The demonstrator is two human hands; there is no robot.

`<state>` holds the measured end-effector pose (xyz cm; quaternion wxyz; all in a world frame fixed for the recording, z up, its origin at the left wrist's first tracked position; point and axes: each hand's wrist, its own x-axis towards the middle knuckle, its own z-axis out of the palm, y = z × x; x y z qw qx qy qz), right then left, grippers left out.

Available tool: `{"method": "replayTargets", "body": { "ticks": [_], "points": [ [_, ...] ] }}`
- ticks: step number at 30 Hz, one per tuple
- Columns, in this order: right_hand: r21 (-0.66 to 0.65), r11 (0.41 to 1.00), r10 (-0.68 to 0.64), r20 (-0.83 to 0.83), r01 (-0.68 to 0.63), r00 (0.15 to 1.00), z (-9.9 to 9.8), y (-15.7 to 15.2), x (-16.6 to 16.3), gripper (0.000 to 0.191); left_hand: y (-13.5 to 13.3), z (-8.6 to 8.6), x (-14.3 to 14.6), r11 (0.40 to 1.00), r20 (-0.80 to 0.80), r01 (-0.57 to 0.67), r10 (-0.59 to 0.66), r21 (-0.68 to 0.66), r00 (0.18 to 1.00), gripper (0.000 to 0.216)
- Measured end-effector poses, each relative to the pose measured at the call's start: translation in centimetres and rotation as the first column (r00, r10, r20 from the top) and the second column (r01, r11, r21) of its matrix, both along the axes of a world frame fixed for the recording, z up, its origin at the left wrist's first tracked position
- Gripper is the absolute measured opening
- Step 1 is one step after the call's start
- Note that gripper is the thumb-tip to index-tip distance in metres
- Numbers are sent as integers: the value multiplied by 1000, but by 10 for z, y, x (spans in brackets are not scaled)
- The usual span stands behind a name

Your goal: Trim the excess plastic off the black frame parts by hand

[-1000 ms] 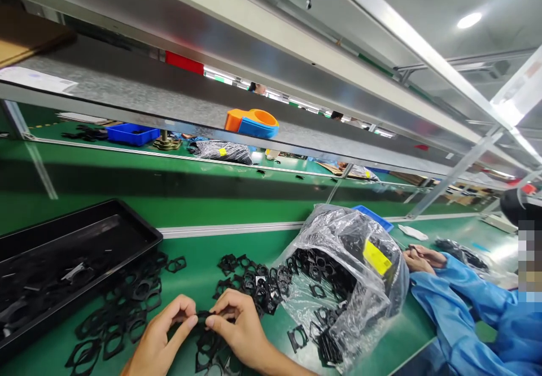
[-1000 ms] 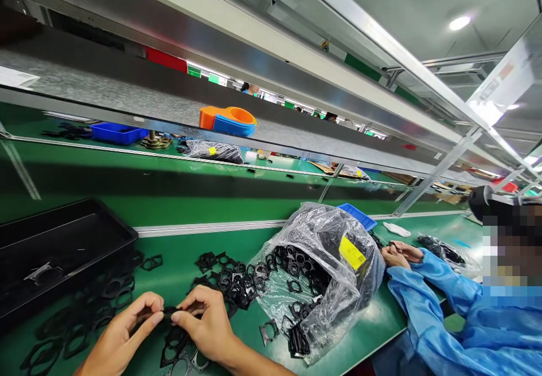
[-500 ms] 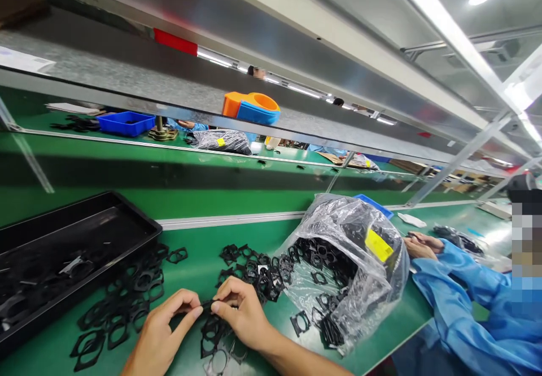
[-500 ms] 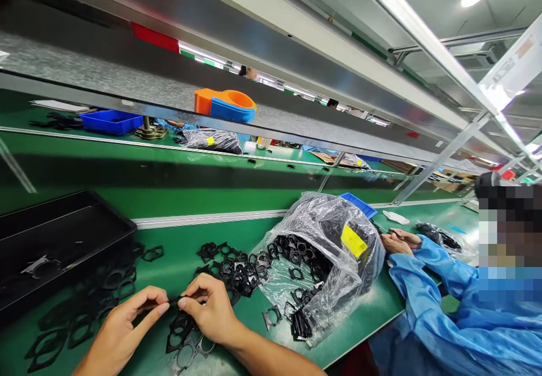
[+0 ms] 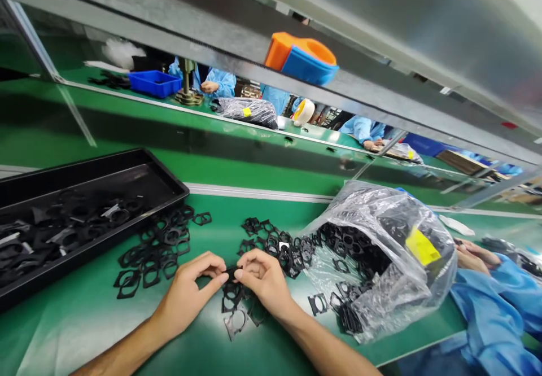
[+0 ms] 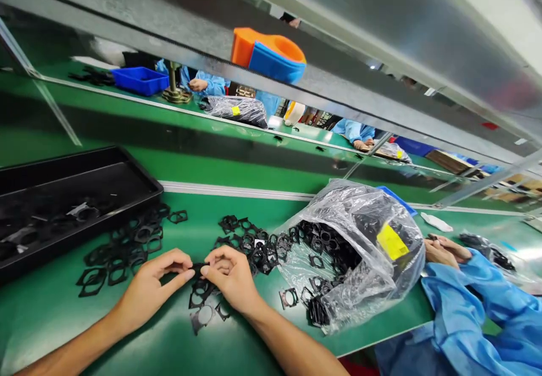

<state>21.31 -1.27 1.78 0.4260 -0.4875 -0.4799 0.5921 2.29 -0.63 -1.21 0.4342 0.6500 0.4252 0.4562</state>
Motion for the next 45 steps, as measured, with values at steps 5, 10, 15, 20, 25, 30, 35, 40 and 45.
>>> {"method": "replayTargets", "body": {
  "ticks": [5,10,15,20,25,30,35,40,45],
  "points": [
    [52,999,-20,107,15,994,3,-1,-3,37,0,2,-3,1000,-39,3,-4,-20,999,14],
    [-53,998,-42,-40,40,998,7,0,-6,37,2,3,-4,999,-18,1,-2,-37,1000,12],
    [-205,977,-113,-230,66,967,15,5,-4,39,5,9,-11,923,-126,11,41,385,991,20],
    [-239,971,-55,-224,0,973,14,7,-4,41,4,12,-15,794,-206,62,81,604,975,14],
    [-73,994,78,-30,-80,996,9,6,-4,32,6,15,-15,808,-158,48,56,588,986,11],
    [394,908,12,317,-143,948,10,5,-3,9,12,18,-15,876,-86,-59,114,478,990,6],
    [594,776,-63,409,-213,910,10,8,-4,17,14,17,-16,871,-65,-64,110,487,992,8],
    [675,713,-154,417,-191,896,8,8,-3,22,12,17,-17,873,-41,-45,74,486,996,5],
    [682,702,-167,436,-204,884,9,7,-3,21,13,16,-17,873,-36,-51,79,485,996,2]
  ]
}}
